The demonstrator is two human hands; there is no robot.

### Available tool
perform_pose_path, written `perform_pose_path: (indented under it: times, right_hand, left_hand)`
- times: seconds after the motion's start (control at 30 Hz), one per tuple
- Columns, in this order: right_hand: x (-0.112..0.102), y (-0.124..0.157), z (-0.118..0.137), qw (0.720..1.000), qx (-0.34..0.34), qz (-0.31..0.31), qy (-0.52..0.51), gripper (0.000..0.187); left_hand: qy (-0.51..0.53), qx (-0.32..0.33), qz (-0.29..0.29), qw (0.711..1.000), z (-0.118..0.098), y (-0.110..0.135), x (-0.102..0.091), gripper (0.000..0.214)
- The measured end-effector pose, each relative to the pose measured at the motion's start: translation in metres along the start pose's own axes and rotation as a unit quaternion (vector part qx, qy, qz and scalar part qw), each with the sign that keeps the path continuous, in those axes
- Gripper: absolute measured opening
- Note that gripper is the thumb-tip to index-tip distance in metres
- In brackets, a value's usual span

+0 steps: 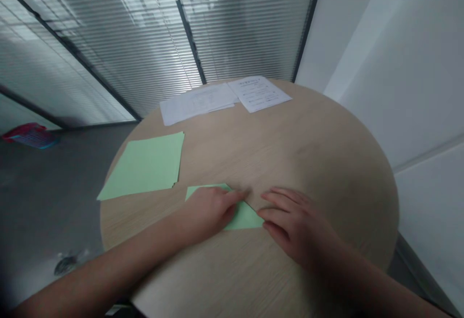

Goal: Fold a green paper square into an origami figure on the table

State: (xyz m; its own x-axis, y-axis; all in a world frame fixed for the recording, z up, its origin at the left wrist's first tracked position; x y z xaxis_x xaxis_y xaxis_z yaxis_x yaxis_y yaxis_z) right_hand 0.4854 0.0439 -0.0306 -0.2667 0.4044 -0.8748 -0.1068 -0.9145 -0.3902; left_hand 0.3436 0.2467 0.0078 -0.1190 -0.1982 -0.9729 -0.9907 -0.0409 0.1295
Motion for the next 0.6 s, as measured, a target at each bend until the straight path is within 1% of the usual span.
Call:
perform_pose_path:
  times: [0.1, 0.17, 0.23, 0.27, 0.3, 0.37, 0.43, 0.47, 0.5, 0.53, 0.57, 0.6]
  right_hand:
    - [-0.004, -0.002, -0.004, 0.999, 0.027, -0.019, -0.02, 0.029]
    - [-0.008, -0.002, -0.007, 0.998, 0.049, -0.029, -0.035, 0.032]
    - [-0.012, -0.003, -0.009, 0.995, 0.072, -0.043, -0.049, 0.034]
    - [-0.013, -0.002, -0.01, 0.993, 0.086, -0.058, -0.062, 0.037]
    - [-0.015, -0.002, -0.011, 0.988, 0.104, -0.075, -0.081, 0.041]
    - [-0.016, -0.003, -0.012, 0.973, 0.137, -0.11, -0.148, 0.054]
    - [-0.015, -0.005, -0.013, 0.951, 0.147, -0.118, -0.247, 0.063]
    - [-0.015, -0.008, -0.014, 0.936, 0.146, -0.11, -0.301, 0.062]
    - [-0.015, -0.011, -0.015, 0.919, 0.145, -0.096, -0.354, 0.059]
    - [-0.014, -0.015, -0.018, 0.901, 0.149, -0.08, -0.4, 0.055]
    - [-0.014, -0.02, -0.022, 0.884, 0.159, -0.067, -0.434, 0.053]
    - [-0.013, -0.025, -0.026, 0.874, 0.175, -0.061, -0.449, 0.052]
  left_hand:
    - [0.015, -0.026, 0.0, 1.0, -0.002, 0.001, -0.002, 0.026]
    - [0.035, -0.037, -0.009, 0.999, -0.005, 0.006, -0.009, 0.02]
    - [0.076, -0.026, -0.045, 0.996, -0.009, 0.017, -0.023, 0.016]
    - [0.108, -0.006, -0.071, 0.992, -0.012, 0.025, -0.031, 0.015]
    - [0.154, 0.018, -0.107, 0.982, -0.014, 0.034, -0.041, 0.016]
    - [0.276, 0.058, -0.156, 0.947, -0.018, 0.052, -0.058, 0.02]
    - [0.376, 0.061, -0.206, 0.901, -0.018, 0.066, -0.07, 0.021]
    - [0.415, 0.057, -0.213, 0.883, -0.016, 0.069, -0.071, 0.021]
    - [0.446, 0.049, -0.207, 0.869, -0.012, 0.071, -0.07, 0.021]
    - [0.469, 0.04, -0.186, 0.863, -0.007, 0.07, -0.066, 0.02]
    - [0.484, 0.027, -0.163, 0.859, 0.0, 0.067, -0.06, 0.019]
    - [0.49, 0.007, -0.129, 0.862, 0.006, 0.063, -0.052, 0.018]
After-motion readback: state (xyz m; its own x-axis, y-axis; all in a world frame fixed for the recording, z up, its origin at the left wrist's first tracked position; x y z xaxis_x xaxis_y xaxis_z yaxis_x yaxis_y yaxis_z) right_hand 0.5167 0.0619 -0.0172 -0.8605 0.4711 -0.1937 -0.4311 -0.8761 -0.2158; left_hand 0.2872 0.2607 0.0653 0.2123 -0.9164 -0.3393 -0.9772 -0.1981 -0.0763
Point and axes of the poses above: each hand's wrist, its own y-axis away from the middle knuckle, its own x-axis out of the palm, z = x × y, the point moved 1 cm from there along -y, towards the middle knuckle, and after that the axes turned 2 degrees about y, right-handed, at the moved point
